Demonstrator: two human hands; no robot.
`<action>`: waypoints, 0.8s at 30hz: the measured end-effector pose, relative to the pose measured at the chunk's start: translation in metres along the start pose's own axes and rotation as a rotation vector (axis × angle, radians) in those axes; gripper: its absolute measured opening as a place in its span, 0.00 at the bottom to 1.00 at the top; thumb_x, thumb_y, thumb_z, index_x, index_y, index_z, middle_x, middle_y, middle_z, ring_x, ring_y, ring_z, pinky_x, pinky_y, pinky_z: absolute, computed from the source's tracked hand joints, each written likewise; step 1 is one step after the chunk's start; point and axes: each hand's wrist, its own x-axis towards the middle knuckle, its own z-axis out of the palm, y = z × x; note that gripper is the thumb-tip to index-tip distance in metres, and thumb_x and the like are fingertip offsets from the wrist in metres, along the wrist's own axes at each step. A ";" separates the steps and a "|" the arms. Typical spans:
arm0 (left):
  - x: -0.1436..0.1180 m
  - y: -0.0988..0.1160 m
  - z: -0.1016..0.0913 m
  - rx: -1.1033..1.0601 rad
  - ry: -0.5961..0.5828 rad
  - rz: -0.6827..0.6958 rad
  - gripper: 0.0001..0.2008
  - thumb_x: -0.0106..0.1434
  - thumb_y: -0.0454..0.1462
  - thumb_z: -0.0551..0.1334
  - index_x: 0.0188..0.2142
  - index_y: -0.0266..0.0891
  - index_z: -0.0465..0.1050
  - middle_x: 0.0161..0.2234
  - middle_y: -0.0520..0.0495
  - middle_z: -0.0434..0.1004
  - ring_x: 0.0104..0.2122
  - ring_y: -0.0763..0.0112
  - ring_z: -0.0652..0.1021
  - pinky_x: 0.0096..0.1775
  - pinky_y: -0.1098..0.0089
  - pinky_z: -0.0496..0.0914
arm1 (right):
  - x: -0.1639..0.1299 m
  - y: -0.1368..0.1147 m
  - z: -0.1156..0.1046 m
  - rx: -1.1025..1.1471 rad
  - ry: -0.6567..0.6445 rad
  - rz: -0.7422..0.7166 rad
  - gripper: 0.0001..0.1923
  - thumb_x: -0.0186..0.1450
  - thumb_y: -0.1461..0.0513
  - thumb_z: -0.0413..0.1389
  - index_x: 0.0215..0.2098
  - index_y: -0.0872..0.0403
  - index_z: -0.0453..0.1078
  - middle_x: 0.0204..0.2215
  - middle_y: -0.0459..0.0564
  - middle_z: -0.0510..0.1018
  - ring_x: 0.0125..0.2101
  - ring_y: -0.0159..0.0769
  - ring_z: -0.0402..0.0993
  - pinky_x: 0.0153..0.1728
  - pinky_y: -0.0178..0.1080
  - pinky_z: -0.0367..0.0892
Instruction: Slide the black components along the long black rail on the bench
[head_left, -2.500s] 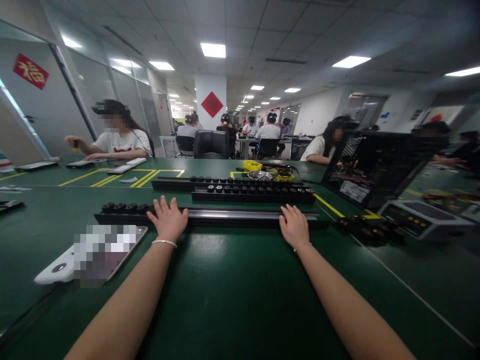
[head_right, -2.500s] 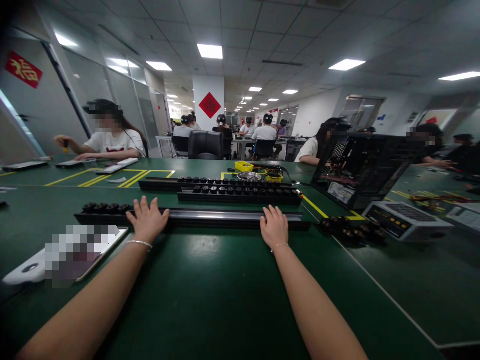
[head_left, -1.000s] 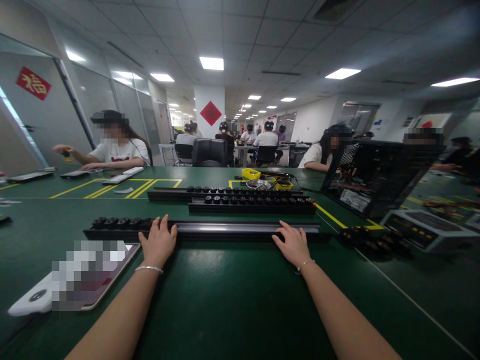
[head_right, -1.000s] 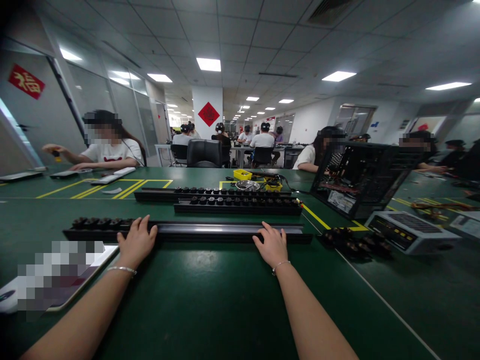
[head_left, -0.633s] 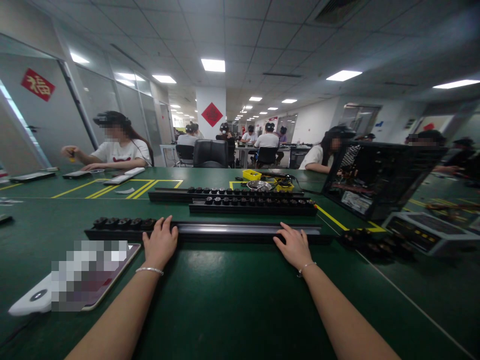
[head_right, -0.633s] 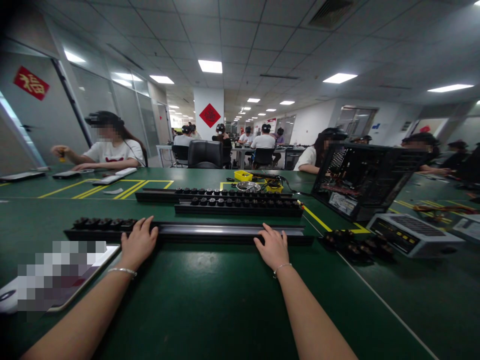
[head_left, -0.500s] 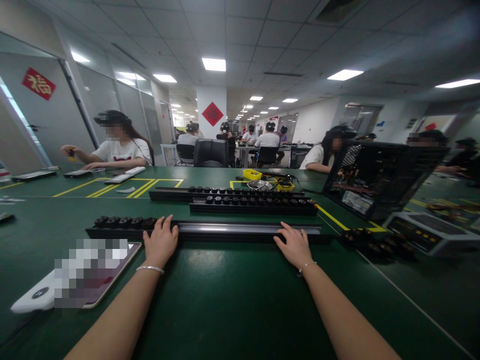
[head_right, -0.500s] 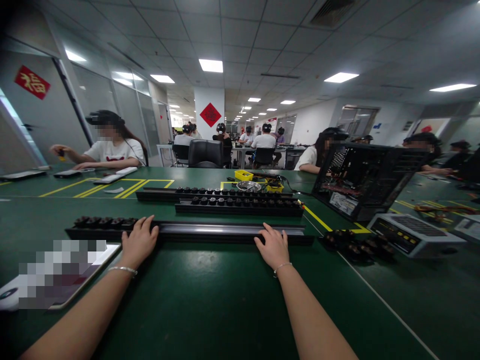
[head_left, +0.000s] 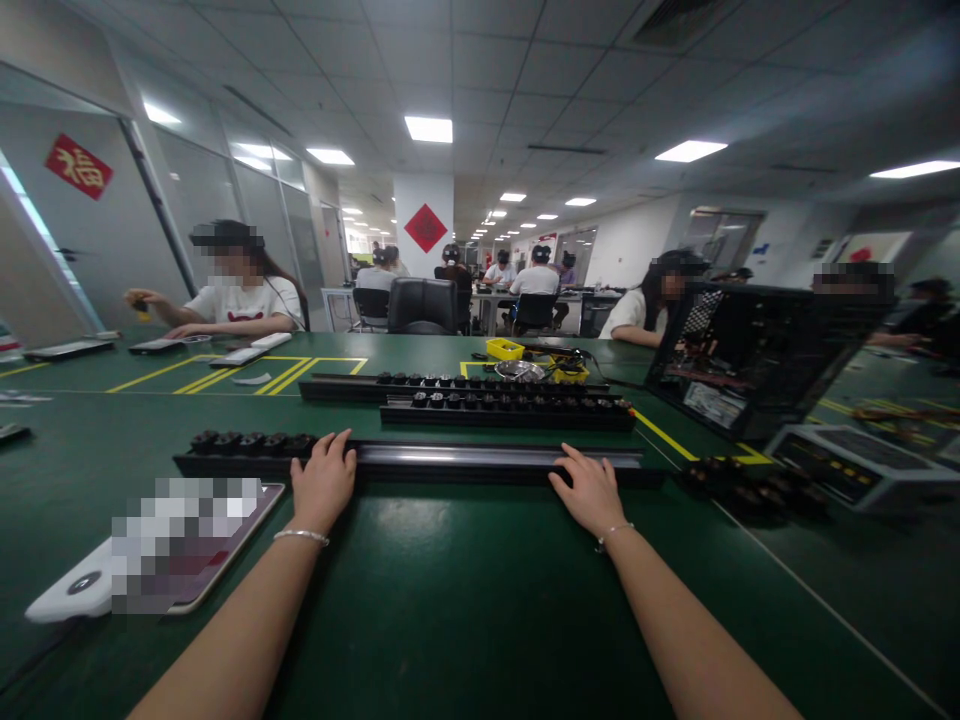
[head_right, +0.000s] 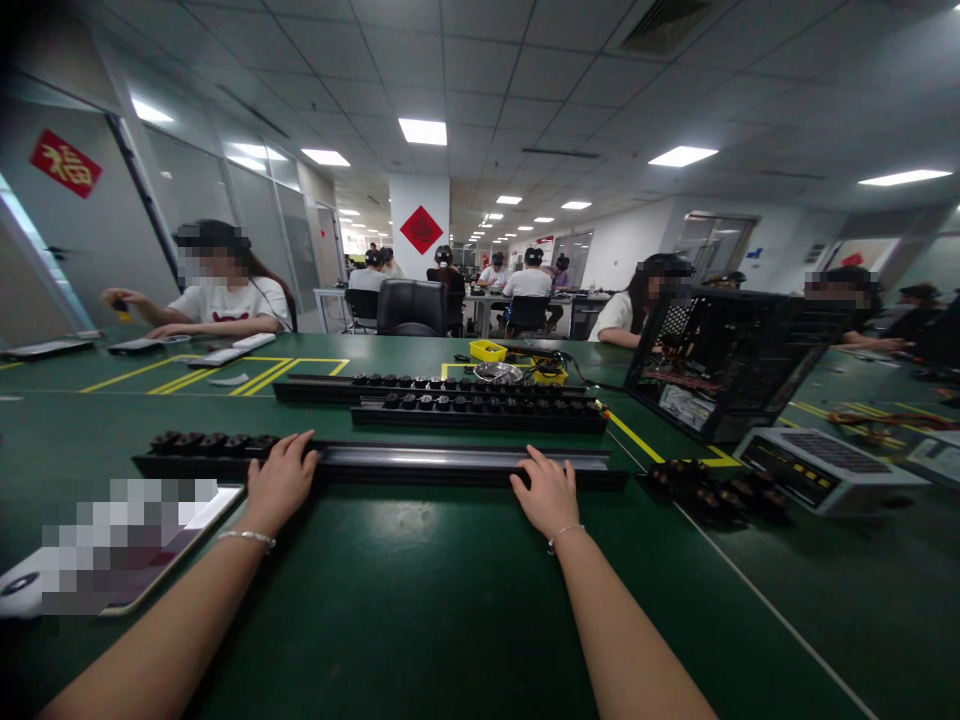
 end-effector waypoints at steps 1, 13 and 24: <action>0.000 0.001 0.000 0.003 0.001 0.010 0.24 0.66 0.41 0.43 0.59 0.41 0.59 0.59 0.39 0.61 0.56 0.54 0.66 0.56 0.41 0.53 | 0.000 0.000 0.000 0.001 -0.002 -0.001 0.18 0.64 0.51 0.45 0.44 0.49 0.71 0.59 0.48 0.63 0.56 0.43 0.60 0.59 0.56 0.41; 0.001 0.000 0.002 0.024 0.012 0.038 0.23 0.65 0.40 0.44 0.58 0.42 0.61 0.58 0.39 0.64 0.55 0.56 0.67 0.56 0.43 0.55 | 0.000 -0.001 -0.002 0.015 -0.016 0.002 0.19 0.64 0.51 0.45 0.44 0.49 0.71 0.59 0.48 0.63 0.56 0.44 0.60 0.59 0.57 0.41; 0.003 -0.001 0.002 0.019 -0.018 0.040 0.24 0.65 0.39 0.44 0.59 0.40 0.59 0.58 0.38 0.64 0.54 0.58 0.67 0.56 0.49 0.57 | -0.001 -0.001 0.001 -0.019 0.019 -0.003 0.17 0.64 0.53 0.45 0.43 0.48 0.71 0.59 0.47 0.64 0.55 0.43 0.61 0.59 0.56 0.42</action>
